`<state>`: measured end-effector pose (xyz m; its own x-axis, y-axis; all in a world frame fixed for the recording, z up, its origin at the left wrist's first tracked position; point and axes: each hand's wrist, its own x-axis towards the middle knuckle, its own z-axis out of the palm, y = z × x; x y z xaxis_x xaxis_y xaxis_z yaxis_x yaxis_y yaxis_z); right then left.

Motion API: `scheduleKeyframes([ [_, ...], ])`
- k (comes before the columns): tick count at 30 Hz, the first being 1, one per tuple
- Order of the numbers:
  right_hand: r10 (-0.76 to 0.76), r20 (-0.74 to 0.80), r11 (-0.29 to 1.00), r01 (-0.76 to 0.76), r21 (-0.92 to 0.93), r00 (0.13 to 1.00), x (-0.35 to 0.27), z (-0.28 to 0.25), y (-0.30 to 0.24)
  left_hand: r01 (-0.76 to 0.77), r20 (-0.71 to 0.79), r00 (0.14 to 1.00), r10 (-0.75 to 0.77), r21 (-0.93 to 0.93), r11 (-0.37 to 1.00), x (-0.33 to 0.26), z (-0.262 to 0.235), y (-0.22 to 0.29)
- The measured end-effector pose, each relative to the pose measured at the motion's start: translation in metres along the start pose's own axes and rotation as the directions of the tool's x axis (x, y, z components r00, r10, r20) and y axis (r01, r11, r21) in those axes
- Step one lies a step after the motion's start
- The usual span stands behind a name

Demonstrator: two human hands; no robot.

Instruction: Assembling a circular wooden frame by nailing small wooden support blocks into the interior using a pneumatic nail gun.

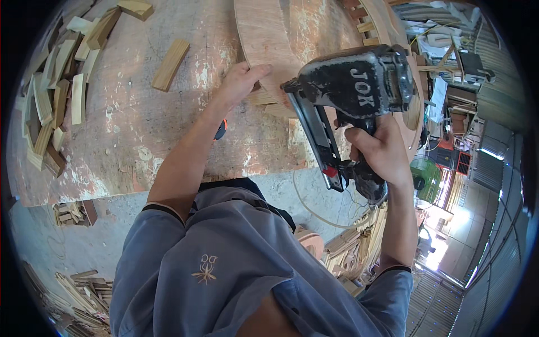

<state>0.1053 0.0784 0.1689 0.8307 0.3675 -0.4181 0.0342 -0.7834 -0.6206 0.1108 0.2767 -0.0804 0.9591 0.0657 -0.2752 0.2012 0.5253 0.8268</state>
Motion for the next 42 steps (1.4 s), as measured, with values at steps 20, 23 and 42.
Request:
scheduleKeyframes([
  [20,0.005,0.007,0.999,-0.005,-0.053,1.000,0.007,0.005,-0.003,0.012,0.022,1.000,-0.011,-0.073,0.997,0.007,-0.004,-0.010],
  [23,-0.032,-0.015,0.952,0.026,-0.305,0.999,0.004,-0.003,0.016,-0.047,0.064,0.997,0.054,-0.108,0.993,0.004,0.002,-0.006],
  [42,0.443,-0.110,0.896,-0.444,0.020,0.890,-0.113,0.040,0.098,-0.185,-0.577,0.814,-0.064,-0.362,0.914,-0.057,-0.016,0.033],
])
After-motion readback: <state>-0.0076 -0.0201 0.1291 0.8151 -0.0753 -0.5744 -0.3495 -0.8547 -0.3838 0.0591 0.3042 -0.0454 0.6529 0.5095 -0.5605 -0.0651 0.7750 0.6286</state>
